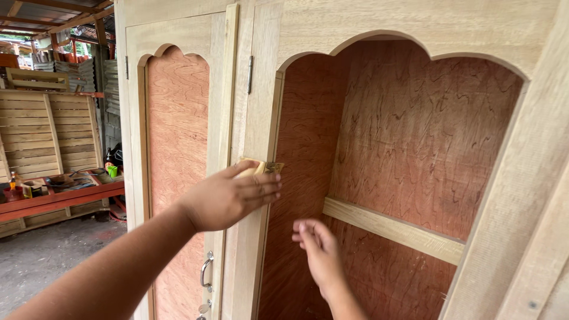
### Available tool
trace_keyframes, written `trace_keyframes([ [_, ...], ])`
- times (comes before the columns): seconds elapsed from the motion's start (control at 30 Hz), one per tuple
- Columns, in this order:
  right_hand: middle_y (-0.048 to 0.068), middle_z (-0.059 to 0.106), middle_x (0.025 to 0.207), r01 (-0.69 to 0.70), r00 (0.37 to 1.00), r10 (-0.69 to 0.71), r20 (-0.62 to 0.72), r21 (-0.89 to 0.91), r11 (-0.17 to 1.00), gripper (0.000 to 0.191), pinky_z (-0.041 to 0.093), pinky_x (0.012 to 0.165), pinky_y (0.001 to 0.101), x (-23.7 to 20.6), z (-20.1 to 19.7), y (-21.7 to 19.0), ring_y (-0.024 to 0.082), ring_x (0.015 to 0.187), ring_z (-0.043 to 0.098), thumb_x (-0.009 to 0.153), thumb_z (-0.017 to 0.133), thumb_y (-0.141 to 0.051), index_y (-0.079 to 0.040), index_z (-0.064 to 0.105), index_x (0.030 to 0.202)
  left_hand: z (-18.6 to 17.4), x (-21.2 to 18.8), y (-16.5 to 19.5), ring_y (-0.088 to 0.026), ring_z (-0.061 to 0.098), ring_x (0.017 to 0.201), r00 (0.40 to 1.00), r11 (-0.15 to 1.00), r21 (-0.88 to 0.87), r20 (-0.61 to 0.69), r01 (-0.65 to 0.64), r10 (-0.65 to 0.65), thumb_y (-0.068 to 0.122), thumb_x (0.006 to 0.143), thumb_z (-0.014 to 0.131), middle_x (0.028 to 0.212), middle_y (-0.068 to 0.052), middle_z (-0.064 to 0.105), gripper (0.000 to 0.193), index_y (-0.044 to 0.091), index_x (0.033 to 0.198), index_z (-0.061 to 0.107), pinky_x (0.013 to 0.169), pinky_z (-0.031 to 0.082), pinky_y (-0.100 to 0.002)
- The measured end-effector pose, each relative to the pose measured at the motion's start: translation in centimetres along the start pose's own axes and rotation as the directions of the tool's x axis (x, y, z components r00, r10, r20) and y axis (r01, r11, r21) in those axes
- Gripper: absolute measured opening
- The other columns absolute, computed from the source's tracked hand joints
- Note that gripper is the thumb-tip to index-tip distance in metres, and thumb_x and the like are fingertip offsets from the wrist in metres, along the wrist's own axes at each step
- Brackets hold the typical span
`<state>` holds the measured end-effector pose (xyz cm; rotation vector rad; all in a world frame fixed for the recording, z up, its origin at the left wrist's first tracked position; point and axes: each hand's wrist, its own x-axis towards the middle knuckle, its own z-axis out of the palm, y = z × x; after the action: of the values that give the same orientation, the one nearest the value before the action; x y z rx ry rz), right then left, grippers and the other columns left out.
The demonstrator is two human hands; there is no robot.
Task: The person sands a wooden cabinet with sandpaper, rubbing the door frames, arched panels, top edges and interior surfaces by hand while steadying the cabinet with the other hand. They briefly handle a sanding block and a sheet of sandpaper at a workbench before resuming sanding the cabinet top.
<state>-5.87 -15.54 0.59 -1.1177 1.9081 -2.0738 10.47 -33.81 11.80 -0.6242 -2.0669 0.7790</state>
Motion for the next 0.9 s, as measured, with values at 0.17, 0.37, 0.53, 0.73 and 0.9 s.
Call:
trace_keyframes([
  [0.17,-0.011,0.051,0.132,-0.043,0.999,0.043,0.006,0.056,0.997,0.043,0.046,0.105,0.039,4.0,3.3,-4.4,0.009,0.122,0.051,0.103,0.052,-0.046,-0.025,0.049,0.14,-0.8,1.5,0.7,-0.021,0.051,0.141,0.961,0.958,-0.189,-0.132,0.216,-0.243,0.03,0.103,0.058,0.133,-0.006,0.068,0.025,0.012,0.114,0.071,0.123,0.034,-0.049],
  [0.37,0.006,0.064,0.096,0.171,0.985,-0.17,-0.013,0.115,0.979,0.04,0.05,0.101,0.039,8.0,6.6,-5.6,0.018,0.097,0.06,0.11,0.051,-0.04,-0.002,0.064,0.112,-0.3,3.4,0.6,-0.028,0.059,0.102,0.724,0.751,0.062,-0.329,0.657,-0.606,0.036,0.086,0.066,0.101,-0.013,0.066,0.042,0.004,0.113,0.068,0.092,0.048,-0.042],
  [0.53,-0.009,0.068,0.109,0.06,0.979,-0.007,-0.206,0.251,0.966,0.019,0.053,0.093,0.0254,4.9,9.1,-0.9,0.005,0.106,0.063,0.102,0.047,-0.026,-0.022,0.06,0.115,1.7,1.9,2.7,-0.016,0.056,0.08,0.621,0.598,-0.167,0.189,0.784,-0.761,0.029,0.1,0.058,0.084,0.0,0.064,0.019,0.015,0.092,0.067,0.077,0.046,-0.035],
  [0.73,0.005,0.061,0.081,0.327,0.918,-0.267,-0.295,0.175,0.929,0.027,0.05,0.067,0.0284,3.5,10.6,3.4,0.016,0.076,0.055,0.107,0.046,-0.021,-0.006,0.064,0.095,4.5,-0.8,7.0,-0.02,0.058,0.083,0.786,0.832,-0.062,-0.295,0.551,-0.543,0.023,0.096,0.058,0.09,-0.002,0.065,0.018,0.014,0.084,0.067,0.076,0.044,-0.042],
  [0.9,0.001,0.068,0.102,0.562,0.773,-0.552,-0.311,-0.067,0.824,0.025,0.055,0.087,0.0259,10.3,9.1,-6.9,0.011,0.099,0.064,0.107,0.044,-0.024,-0.011,0.064,0.115,2.1,4.7,-1.4,-0.021,0.06,0.089,0.74,0.788,0.007,-0.347,0.616,-0.576,0.025,0.1,0.057,0.089,-0.003,0.066,0.026,0.016,0.078,0.068,0.09,0.044,-0.05],
])
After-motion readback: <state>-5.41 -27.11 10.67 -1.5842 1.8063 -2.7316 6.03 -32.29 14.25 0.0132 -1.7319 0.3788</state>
